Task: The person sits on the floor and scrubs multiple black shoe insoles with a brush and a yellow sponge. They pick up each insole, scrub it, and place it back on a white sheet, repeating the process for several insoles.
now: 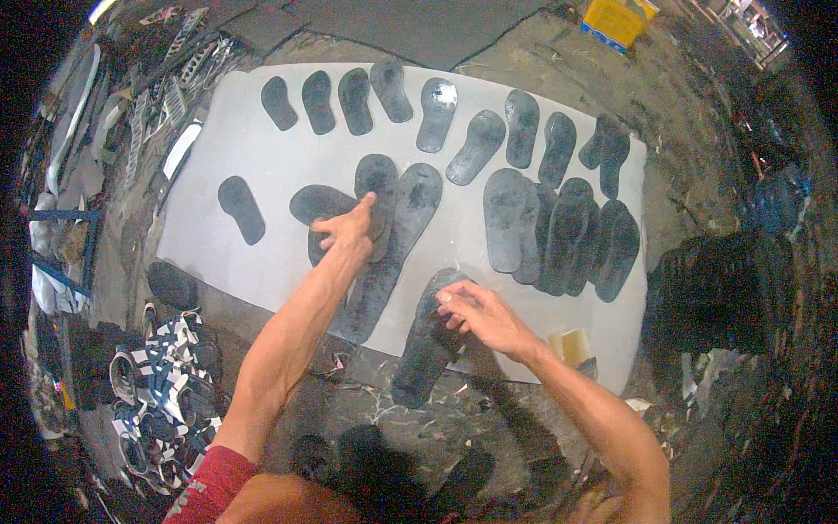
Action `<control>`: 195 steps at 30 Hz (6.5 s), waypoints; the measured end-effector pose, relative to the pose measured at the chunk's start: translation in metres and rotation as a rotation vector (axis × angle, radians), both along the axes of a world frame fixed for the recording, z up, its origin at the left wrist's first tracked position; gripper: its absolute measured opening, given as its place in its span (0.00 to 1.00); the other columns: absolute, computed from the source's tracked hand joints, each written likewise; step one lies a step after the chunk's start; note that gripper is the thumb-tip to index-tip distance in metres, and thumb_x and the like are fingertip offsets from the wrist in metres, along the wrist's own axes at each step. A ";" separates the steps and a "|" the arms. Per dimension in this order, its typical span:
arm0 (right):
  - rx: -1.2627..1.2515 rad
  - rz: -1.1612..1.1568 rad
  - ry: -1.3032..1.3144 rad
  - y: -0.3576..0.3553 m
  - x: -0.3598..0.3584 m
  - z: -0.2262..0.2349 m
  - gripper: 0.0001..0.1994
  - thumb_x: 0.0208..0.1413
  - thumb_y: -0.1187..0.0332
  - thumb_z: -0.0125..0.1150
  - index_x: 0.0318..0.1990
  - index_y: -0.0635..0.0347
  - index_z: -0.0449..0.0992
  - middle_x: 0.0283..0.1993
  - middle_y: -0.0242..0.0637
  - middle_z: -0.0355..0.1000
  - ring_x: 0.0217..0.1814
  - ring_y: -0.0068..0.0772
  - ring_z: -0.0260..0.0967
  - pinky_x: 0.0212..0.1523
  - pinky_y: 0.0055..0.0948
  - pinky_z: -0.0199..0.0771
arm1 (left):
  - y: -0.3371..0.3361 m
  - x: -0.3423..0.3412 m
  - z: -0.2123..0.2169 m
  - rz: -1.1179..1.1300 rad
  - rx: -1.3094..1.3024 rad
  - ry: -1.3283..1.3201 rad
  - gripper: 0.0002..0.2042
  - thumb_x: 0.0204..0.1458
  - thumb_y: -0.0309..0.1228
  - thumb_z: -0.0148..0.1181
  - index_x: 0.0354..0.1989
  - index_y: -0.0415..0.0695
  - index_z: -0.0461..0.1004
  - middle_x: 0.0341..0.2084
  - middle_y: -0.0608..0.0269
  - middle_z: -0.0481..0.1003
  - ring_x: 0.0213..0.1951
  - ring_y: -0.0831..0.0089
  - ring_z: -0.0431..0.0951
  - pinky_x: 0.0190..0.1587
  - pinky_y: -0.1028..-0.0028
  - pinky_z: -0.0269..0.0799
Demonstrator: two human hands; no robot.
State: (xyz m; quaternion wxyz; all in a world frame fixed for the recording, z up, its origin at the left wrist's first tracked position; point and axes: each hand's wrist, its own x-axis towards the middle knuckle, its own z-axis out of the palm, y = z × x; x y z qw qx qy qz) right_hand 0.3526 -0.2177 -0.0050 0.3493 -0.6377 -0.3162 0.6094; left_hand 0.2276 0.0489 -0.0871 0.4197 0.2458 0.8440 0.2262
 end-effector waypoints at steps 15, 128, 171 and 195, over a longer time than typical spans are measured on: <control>0.017 -0.023 0.114 -0.002 0.009 -0.005 0.29 0.78 0.42 0.59 0.67 0.60 0.77 0.59 0.43 0.81 0.53 0.29 0.80 0.54 0.30 0.78 | 0.004 -0.037 0.042 0.138 0.155 -0.332 0.65 0.39 0.32 0.86 0.81 0.49 0.38 0.72 0.34 0.59 0.68 0.41 0.71 0.71 0.48 0.70; 0.094 -0.440 -0.484 -0.087 0.087 -0.041 0.27 0.78 0.52 0.63 0.74 0.58 0.70 0.60 0.37 0.74 0.48 0.25 0.79 0.46 0.27 0.80 | -0.149 -0.158 -0.002 -1.010 0.485 0.278 0.50 0.45 0.47 0.87 0.72 0.31 0.67 0.56 0.40 0.75 0.61 0.44 0.74 0.65 0.50 0.71; 0.019 -0.300 -0.435 -0.092 0.069 -0.045 0.23 0.76 0.54 0.66 0.68 0.57 0.75 0.63 0.38 0.76 0.50 0.26 0.80 0.46 0.31 0.81 | -0.083 -0.094 -0.026 -1.079 0.676 0.203 0.46 0.44 0.40 0.86 0.68 0.26 0.70 0.56 0.38 0.71 0.61 0.43 0.71 0.65 0.50 0.70; 0.021 -0.209 -0.449 -0.106 0.069 -0.038 0.22 0.77 0.53 0.64 0.66 0.57 0.77 0.62 0.38 0.77 0.48 0.30 0.80 0.47 0.32 0.80 | -0.127 -0.215 -0.031 -0.788 0.662 0.606 0.44 0.50 0.47 0.85 0.71 0.31 0.72 0.62 0.37 0.71 0.62 0.41 0.75 0.66 0.50 0.74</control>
